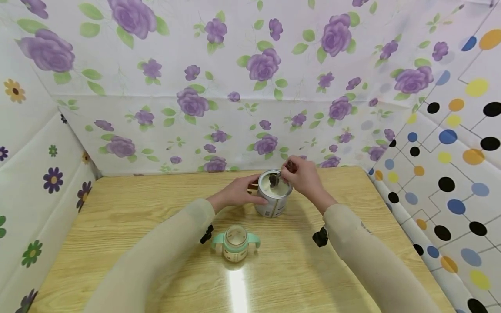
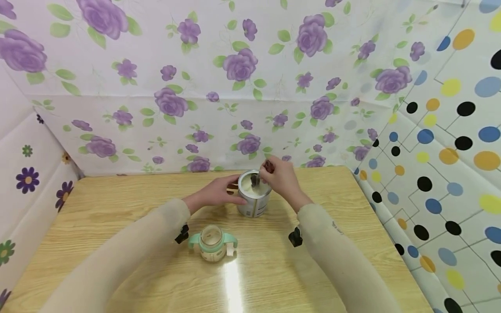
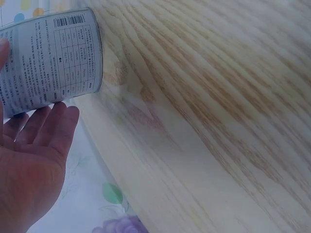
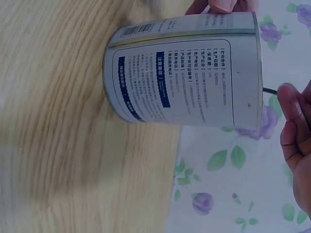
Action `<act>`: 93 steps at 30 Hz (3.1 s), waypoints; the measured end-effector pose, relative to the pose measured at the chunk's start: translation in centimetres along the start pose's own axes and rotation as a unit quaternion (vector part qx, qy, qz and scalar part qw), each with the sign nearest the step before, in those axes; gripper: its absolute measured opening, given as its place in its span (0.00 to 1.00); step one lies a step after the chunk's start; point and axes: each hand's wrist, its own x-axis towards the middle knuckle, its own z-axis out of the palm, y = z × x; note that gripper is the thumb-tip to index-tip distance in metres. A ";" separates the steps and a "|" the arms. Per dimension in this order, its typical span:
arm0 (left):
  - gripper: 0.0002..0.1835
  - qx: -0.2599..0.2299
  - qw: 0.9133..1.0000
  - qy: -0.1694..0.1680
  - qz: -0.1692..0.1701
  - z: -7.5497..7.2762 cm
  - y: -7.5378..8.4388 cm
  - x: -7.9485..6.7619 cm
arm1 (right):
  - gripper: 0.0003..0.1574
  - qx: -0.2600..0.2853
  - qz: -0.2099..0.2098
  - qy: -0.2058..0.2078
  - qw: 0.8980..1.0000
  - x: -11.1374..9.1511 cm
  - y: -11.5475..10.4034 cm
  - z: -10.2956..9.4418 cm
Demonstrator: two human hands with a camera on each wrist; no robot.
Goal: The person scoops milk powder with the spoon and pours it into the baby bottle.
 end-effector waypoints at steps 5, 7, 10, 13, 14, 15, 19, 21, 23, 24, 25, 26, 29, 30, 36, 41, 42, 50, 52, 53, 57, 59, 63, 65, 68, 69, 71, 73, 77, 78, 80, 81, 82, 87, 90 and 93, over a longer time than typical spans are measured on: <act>0.48 -0.003 1.000 -0.003 0.001 0.2 0.2 0.0 | 0.06 0.018 -0.011 -0.043 0.999 0.2 -0.4 0.5; 0.47 -0.002 1.000 -0.002 0.001 0.2 0.3 0.0 | 0.07 0.027 -0.012 -0.059 0.998 0.0 -0.5 0.5; 0.47 0.000 1.000 0.000 -0.002 0.3 0.5 -0.1 | 0.09 0.037 -0.017 -0.079 0.996 -0.2 -0.5 0.5; 0.46 -0.002 1.000 0.001 -0.005 0.3 0.5 -0.2 | 0.11 0.049 -0.019 -0.100 0.994 -0.5 -0.4 0.4; 0.46 -0.003 1.000 0.001 -0.005 0.3 0.5 -0.3 | 0.11 0.053 -0.018 -0.106 0.993 -0.6 -0.3 0.3; 0.46 -0.005 1.000 0.001 -0.005 0.3 0.5 -0.3 | 0.11 0.058 -0.018 -0.113 0.992 -0.7 -0.3 0.2; 0.46 -0.010 1.000 0.000 0.001 0.4 0.4 -0.3 | 0.12 0.076 -0.013 -0.134 0.988 -1.0 0.2 -0.2; 0.46 -0.009 1.000 0.001 0.002 0.4 0.4 -0.3 | 0.12 0.087 -0.006 -0.142 0.986 -1.2 0.4 -0.4; 0.46 -0.006 1.000 0.003 0.001 0.4 0.4 -0.3 | 0.13 0.100 0.004 -0.151 0.983 -1.4 0.6 -0.6; 0.46 -0.007 1.000 0.004 0.000 0.4 0.4 -0.3 | 0.13 0.108 0.010 -0.155 0.982 -1.5 0.7 -0.7; 0.46 -0.006 1.000 0.006 -0.002 0.4 0.4 -0.4 | 0.13 0.117 0.015 -0.159 0.980 -1.5 0.7 -0.8; 0.46 -0.005 1.000 0.007 -0.005 0.3 0.4 -0.4 | 0.13 0.128 0.020 -0.163 0.978 -1.6 0.8 -0.8; 0.46 -0.004 1.000 0.010 -0.009 0.3 0.2 -0.4 | 0.14 0.165 0.036 -0.170 0.971 -1.8 0.9 -1.0; 0.46 -0.005 1.000 0.010 -0.009 0.3 0.2 -0.4 | 0.15 0.177 0.043 -0.169 0.969 -1.9 1.0 -1.0; 0.46 -0.007 1.000 0.013 -0.009 0.2 -0.1 -0.4 | 0.18 0.239 0.096 -0.136 0.957 -2.5 2.3 -1.1; 0.47 -0.004 1.000 0.013 -0.014 0.1 -0.3 -0.4 | 0.26 0.320 0.151 -0.098 0.930 -3.5 4.2 -0.7; 0.47 -0.003 1.000 0.012 -0.013 0.1 -0.3 -0.4 | 0.28 0.339 0.161 -0.089 0.923 -3.7 4.6 -0.6; 0.50 -0.007 1.000 0.016 -0.006 0.1 -0.8 -0.4 | 0.24 0.457 0.223 -0.032 0.860 -5.3 5.8 -0.2; 0.51 -0.008 1.000 0.016 -0.002 0.1 -0.8 -0.3 | 0.23 0.477 0.232 -0.026 0.847 -5.6 5.8 -0.2; 0.52 -0.009 1.000 0.016 0.001 0.2 -0.8 -0.2 | 0.22 0.486 0.236 -0.022 0.841 -5.6 5.8 -0.2; 0.56 -0.022 1.000 0.016 0.010 0.3 -0.6 0.0 | 0.18 0.519 0.240 -0.015 0.820 -5.9 5.6 -0.1; 0.57 -0.032 0.999 0.016 0.013 0.4 -0.4 0.0 | 0.16 0.530 0.238 -0.012 0.814 -5.9 5.5 -0.1; 0.56 -0.049 0.998 0.023 0.015 0.6 -0.2 0.1 | 0.13 0.548 0.232 -0.006 0.804 -6.0 5.4 0.0; 0.54 -0.053 0.998 0.026 0.012 0.6 -0.1 0.2 | 0.13 0.559 0.231 -0.005 0.796 -6.0 5.3 0.1; 0.53 -0.051 0.998 0.027 0.013 0.7 0.1 0.2 | 0.13 0.574 0.233 -0.004 0.785 -6.1 5.3 0.1; 0.53 -0.049 0.998 0.026 0.013 0.7 0.2 0.2 | 0.14 0.578 0.232 -0.004 0.783 -6.2 5.3 0.1; 0.53 -0.045 0.999 0.025 0.012 0.7 0.4 0.3 | 0.14 0.580 0.228 0.002 0.782 -6.2 5.3 0.0; 0.53 -0.043 0.999 0.024 0.013 0.7 0.5 0.3 | 0.14 0.581 0.220 0.008 0.784 -6.1 5.2 0.0; 0.52 -0.043 0.999 0.023 0.010 0.7 0.6 0.3 | 0.14 0.577 0.220 0.002 0.786 -6.2 5.2 0.0; 0.52 -0.042 0.999 0.023 0.010 0.7 0.6 0.4 | 0.14 0.576 0.223 0.000 0.786 -6.2 5.2 0.0; 0.52 -0.041 0.999 0.023 0.010 0.7 0.6 0.4 | 0.15 0.575 0.227 -0.004 0.786 -6.3 5.2 0.1; 0.52 -0.040 0.999 0.024 0.011 0.7 0.6 0.3 | 0.15 0.575 0.228 -0.003 0.786 -6.3 5.2 0.1; 0.52 -0.039 0.999 0.024 0.010 0.7 0.5 0.3 | 0.15 0.575 0.230 0.001 0.785 -6.3 5.1 0.2; 0.52 -0.039 0.999 0.029 0.009 0.7 0.5 0.3 | 0.16 0.580 0.245 0.014 0.777 -6.0 4.9 0.6; 0.52 -0.041 0.999 0.030 0.009 0.7 0.4 0.3 | 0.16 0.573 0.256 0.020 0.779 -6.0 4.8 0.7; 0.52 -0.044 0.999 0.029 0.010 0.8 0.4 0.3 | 0.16 0.562 0.261 0.024 0.785 -6.0 4.7 0.7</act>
